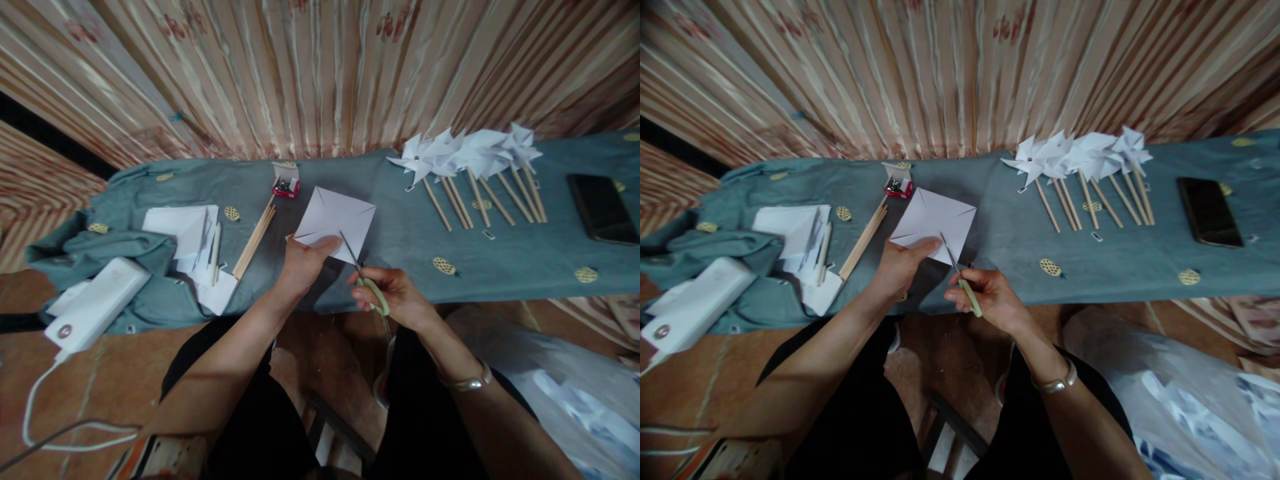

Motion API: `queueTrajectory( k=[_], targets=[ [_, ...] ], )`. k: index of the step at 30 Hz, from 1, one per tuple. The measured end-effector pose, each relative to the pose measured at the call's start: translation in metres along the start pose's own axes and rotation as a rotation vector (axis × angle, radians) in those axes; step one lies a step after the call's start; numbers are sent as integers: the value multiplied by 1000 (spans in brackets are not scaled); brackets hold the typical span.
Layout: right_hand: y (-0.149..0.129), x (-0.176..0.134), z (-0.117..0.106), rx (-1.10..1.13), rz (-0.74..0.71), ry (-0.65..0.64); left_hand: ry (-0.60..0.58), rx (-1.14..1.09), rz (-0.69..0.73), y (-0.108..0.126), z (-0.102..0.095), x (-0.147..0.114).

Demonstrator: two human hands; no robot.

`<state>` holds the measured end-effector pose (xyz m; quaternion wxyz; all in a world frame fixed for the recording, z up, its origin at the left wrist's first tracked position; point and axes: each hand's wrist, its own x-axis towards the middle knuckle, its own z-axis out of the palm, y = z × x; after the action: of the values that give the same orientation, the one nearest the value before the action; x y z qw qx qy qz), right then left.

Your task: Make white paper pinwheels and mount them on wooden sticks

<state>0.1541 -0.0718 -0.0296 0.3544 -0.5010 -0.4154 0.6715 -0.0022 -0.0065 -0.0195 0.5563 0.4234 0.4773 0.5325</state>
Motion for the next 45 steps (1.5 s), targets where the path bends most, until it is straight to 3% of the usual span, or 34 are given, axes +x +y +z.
queueTrajectory(
  k=[45],
  targets=[
    [-7, -2, 6, -40, -27, 13, 18, 49, -45, 3, 2, -3]
  ],
)
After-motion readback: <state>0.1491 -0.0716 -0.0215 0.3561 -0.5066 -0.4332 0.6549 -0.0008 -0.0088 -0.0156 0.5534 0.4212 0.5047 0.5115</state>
